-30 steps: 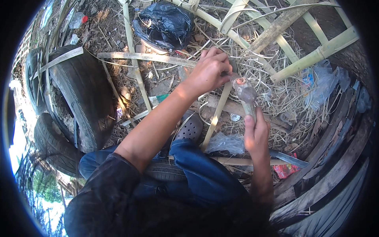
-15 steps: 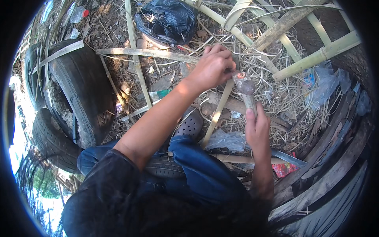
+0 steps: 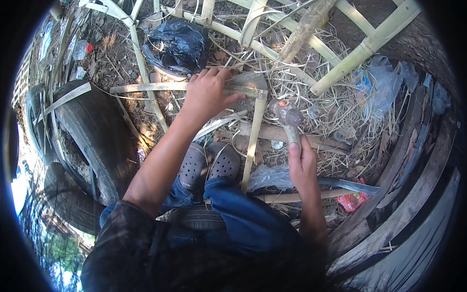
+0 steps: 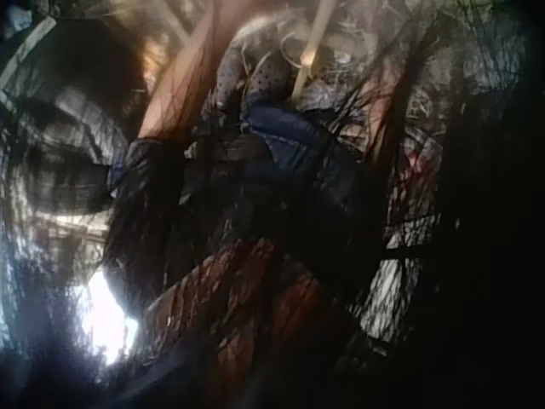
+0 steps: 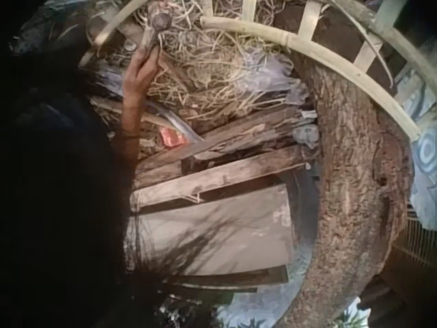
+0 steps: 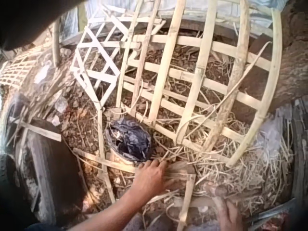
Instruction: The person assembles a bamboo lattice structure by placing long strips onto the frame and securing them with nails using a hammer.
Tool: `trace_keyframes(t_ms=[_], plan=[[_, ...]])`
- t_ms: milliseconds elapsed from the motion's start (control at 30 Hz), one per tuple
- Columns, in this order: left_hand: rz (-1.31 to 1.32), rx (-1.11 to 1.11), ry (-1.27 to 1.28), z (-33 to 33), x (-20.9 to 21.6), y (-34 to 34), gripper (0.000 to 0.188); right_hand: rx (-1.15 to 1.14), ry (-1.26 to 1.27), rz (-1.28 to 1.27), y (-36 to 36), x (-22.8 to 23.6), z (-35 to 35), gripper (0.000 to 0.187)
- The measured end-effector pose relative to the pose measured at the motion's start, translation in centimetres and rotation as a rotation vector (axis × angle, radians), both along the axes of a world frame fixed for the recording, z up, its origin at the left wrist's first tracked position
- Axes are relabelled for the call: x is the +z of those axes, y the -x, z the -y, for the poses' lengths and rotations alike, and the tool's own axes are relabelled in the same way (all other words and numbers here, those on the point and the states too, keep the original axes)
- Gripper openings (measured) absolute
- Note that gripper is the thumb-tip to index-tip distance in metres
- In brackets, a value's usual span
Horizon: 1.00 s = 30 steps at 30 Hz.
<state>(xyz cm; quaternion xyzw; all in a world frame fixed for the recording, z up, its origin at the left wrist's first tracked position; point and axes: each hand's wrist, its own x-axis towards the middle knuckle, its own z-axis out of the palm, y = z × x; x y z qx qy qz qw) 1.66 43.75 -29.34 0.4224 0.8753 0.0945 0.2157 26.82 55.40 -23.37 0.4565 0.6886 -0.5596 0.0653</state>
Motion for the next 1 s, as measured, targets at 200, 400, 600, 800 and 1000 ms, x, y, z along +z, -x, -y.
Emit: trace_keyframes(t_ms=[200,400,600,800,1000], plan=[[0.204,0.079,0.173,-0.4,0.3,2.1,0.069,0.088,-0.047,-0.063,-0.2,-0.3,-0.3,0.037],[0.242,0.069,0.336,-1.6,0.7,3.2,0.072,0.011,0.0,-0.044,1.3,1.1,-0.3,0.035],[0.288,0.026,0.361,-2.0,0.9,2.9,0.076,-0.041,0.009,-0.006,0.2,0.4,-0.5,0.035],[0.376,-0.09,0.469,-1.9,0.3,3.1,0.075,-0.042,-0.036,-0.015,-0.8,-0.4,-0.7,0.035],[0.546,-0.142,0.577,-2.1,0.0,3.5,0.08,-0.029,-0.005,0.006,-0.6,0.0,-0.6,0.033]])
